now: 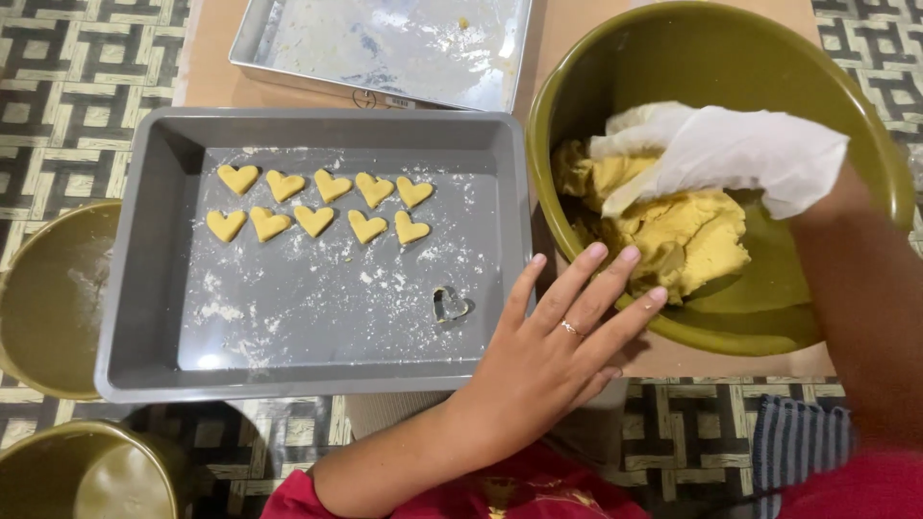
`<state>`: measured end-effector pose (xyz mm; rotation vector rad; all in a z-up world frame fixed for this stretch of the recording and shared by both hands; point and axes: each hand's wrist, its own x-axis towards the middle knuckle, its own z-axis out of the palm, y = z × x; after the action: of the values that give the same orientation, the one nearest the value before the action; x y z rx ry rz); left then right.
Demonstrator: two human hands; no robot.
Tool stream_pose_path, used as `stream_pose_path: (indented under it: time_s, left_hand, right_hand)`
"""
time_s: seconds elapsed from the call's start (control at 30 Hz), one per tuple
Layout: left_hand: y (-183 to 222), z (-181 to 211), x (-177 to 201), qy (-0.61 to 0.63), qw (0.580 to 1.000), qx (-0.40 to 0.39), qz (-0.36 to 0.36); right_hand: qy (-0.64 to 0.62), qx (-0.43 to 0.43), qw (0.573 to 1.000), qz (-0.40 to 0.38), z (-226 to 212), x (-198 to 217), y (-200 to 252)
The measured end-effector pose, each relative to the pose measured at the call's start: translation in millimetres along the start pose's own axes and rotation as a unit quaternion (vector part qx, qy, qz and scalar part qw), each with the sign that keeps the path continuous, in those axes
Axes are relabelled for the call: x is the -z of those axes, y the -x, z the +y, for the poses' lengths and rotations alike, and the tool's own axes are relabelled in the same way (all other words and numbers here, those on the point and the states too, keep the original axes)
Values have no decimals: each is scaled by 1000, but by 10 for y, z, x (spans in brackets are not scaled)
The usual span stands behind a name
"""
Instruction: Cutting heart-shaped cookies from a bowl of dough and arranging them on a baking tray.
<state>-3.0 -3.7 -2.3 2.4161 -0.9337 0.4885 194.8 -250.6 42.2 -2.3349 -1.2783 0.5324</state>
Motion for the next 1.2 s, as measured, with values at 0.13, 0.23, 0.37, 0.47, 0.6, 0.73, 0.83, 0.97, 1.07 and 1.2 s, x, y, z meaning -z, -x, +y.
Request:
stream_pose_path:
  time_s: [0.13,0.23,0.37,0.47,0.6,0.73,0.83,0.97,1.07,1.2]
  left_hand:
    - [8,4,9,-16,999,-6,-31]
    - [4,8,-27,-14,999,-3,-32]
    - [12,18,-42,-29,999,0,-40]
    - [12,5,-41,-18,999,2,-27]
    - [-1,-11,-4,-40,999,-4,-17]
    - [-2,3,1,-32,999,3,-28]
    - [2,21,1,-32,999,7,-25]
    - [5,25,21,-22,999,10,-29]
    - [-2,17,39,-23,999,8,-38]
    - [-2,0,29,-22,999,0,-24]
  right_hand:
    - [-22,-283,959,7,-515,-81,-256]
    - [42,-318,947,26,-515,-274,-433]
    - [261,-294,919,40,-61,-500,-539]
    - [252,-281,925,43,80,-565,-541]
    - [133,-385,913,-11,-553,-75,-552]
    - [-103,-426,897,51,-885,277,-361]
    - [-96,-433,895,44,-569,357,-16]
    - [-61,-360,926,90,-473,195,332]
    - [-31,-570,821,-5,-1044,169,51]
    - [-95,-593,798,40,-1130,355,4]
